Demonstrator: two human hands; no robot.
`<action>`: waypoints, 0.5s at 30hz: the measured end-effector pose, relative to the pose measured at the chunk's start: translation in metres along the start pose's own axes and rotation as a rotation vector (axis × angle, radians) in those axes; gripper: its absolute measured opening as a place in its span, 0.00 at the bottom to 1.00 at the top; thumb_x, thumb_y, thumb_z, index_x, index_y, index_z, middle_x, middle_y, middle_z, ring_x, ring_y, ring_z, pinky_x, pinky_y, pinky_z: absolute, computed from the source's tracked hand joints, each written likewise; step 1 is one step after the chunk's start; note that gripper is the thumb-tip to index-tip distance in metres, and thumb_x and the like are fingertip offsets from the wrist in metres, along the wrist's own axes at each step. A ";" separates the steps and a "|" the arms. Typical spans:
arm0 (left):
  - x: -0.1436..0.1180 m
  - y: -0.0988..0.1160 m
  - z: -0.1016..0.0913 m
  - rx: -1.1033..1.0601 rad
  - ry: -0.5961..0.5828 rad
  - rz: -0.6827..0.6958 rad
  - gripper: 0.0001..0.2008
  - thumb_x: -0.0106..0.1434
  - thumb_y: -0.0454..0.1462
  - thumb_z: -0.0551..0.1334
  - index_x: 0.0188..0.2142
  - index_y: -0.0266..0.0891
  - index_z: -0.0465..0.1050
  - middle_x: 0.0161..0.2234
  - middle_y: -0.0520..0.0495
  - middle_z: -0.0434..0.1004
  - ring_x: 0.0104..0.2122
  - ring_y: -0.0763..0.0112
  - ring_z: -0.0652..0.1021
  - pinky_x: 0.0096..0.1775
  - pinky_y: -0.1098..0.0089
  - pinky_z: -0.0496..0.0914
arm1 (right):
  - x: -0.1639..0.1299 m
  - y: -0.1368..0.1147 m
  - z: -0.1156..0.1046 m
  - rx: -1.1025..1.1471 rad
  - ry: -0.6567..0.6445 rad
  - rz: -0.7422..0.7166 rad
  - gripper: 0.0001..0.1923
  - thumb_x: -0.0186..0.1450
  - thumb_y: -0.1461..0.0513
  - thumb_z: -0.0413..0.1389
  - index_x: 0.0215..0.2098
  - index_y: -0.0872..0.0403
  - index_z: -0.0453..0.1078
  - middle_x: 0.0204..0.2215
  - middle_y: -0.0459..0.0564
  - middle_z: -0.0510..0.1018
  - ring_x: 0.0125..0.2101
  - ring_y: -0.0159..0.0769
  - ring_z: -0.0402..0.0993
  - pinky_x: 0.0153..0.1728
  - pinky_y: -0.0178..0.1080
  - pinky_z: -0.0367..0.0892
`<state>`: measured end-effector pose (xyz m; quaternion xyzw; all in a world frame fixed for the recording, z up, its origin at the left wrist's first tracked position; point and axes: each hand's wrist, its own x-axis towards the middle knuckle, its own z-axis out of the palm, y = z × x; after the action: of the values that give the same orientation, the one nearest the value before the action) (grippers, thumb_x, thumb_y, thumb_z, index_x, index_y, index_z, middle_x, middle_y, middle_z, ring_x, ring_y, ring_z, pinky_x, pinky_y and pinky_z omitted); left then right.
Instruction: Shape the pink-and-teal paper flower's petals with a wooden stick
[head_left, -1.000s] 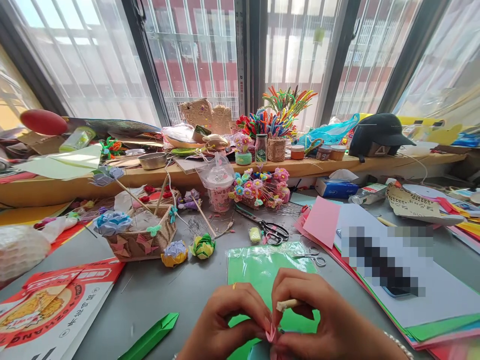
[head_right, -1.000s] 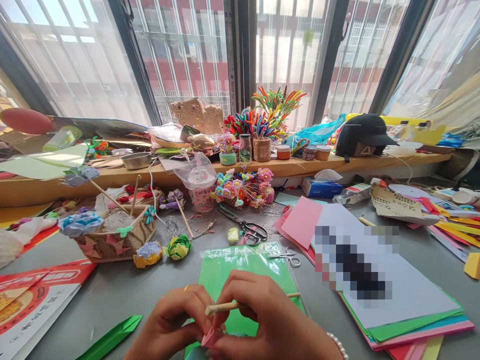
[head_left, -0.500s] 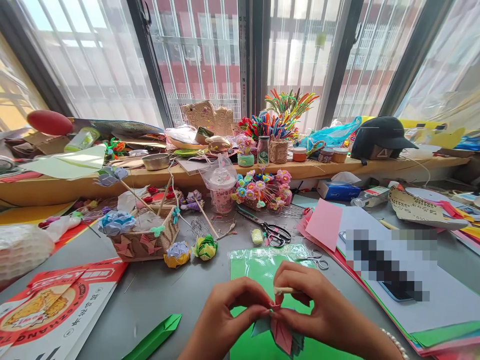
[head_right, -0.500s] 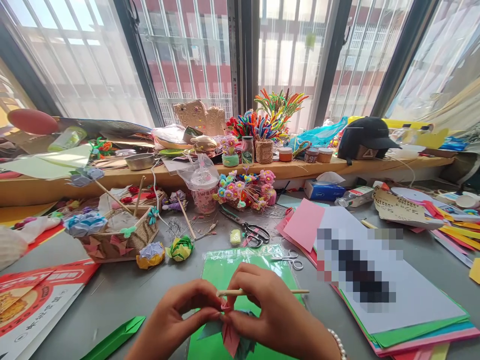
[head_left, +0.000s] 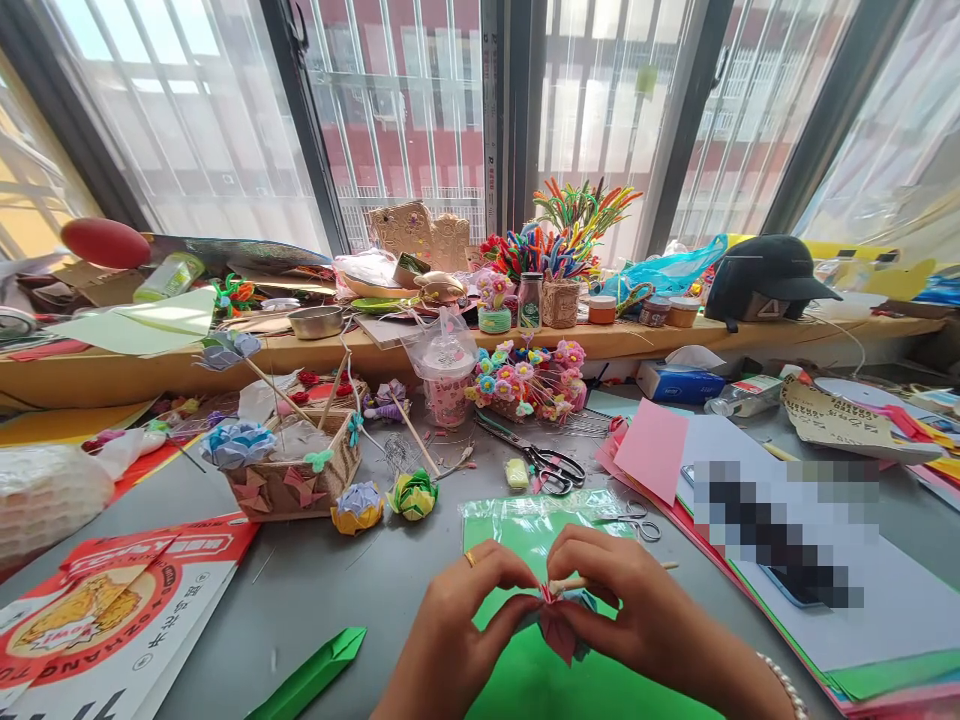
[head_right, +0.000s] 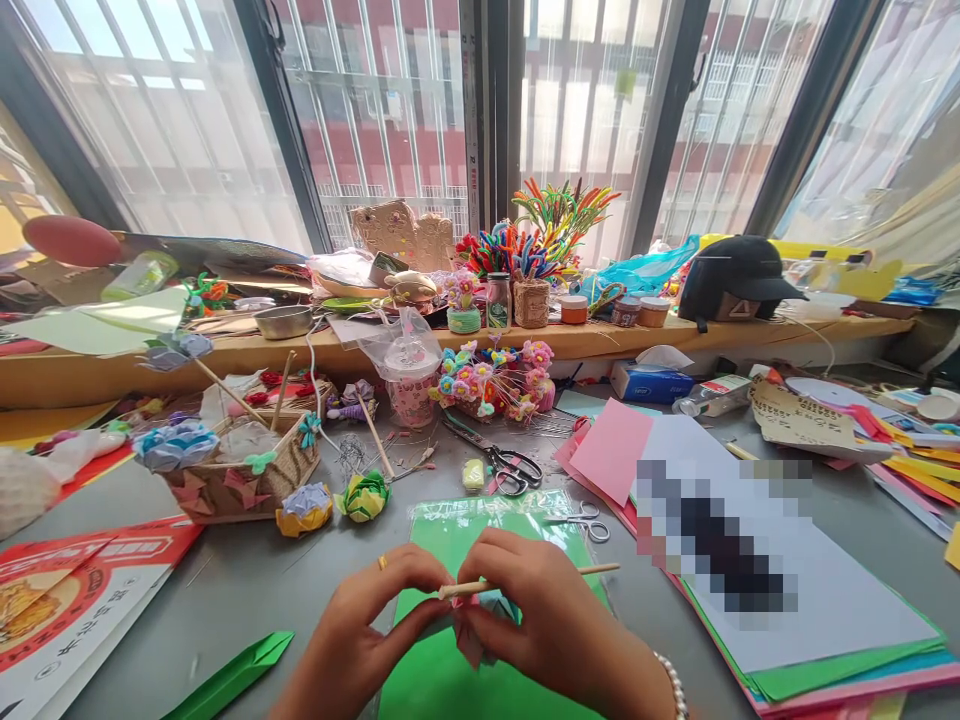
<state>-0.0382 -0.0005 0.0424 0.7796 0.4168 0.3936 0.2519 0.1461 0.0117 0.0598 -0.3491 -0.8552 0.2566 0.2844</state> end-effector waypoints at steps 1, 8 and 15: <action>0.000 0.000 0.000 0.007 0.013 0.015 0.03 0.57 0.32 0.61 0.28 0.38 0.72 0.25 0.49 0.76 0.27 0.70 0.76 0.31 0.74 0.69 | 0.000 0.000 0.000 -0.004 0.006 -0.007 0.04 0.60 0.67 0.54 0.28 0.54 0.65 0.26 0.43 0.69 0.24 0.28 0.64 0.23 0.29 0.56; 0.000 0.000 0.001 0.041 0.059 0.079 0.03 0.58 0.33 0.60 0.28 0.37 0.71 0.25 0.48 0.75 0.27 0.69 0.76 0.30 0.75 0.69 | -0.001 0.002 0.000 0.001 0.017 -0.024 0.04 0.62 0.65 0.53 0.29 0.53 0.66 0.28 0.44 0.70 0.27 0.29 0.66 0.27 0.30 0.59; -0.001 0.000 0.001 0.087 0.065 0.073 0.03 0.58 0.34 0.61 0.29 0.37 0.70 0.25 0.48 0.75 0.27 0.69 0.76 0.30 0.74 0.69 | 0.000 0.002 -0.002 0.009 0.016 -0.027 0.04 0.62 0.66 0.53 0.29 0.54 0.66 0.28 0.45 0.71 0.28 0.29 0.67 0.29 0.29 0.60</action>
<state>-0.0378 -0.0009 0.0418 0.7913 0.4127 0.4093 0.1897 0.1480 0.0129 0.0599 -0.3381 -0.8565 0.2539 0.2962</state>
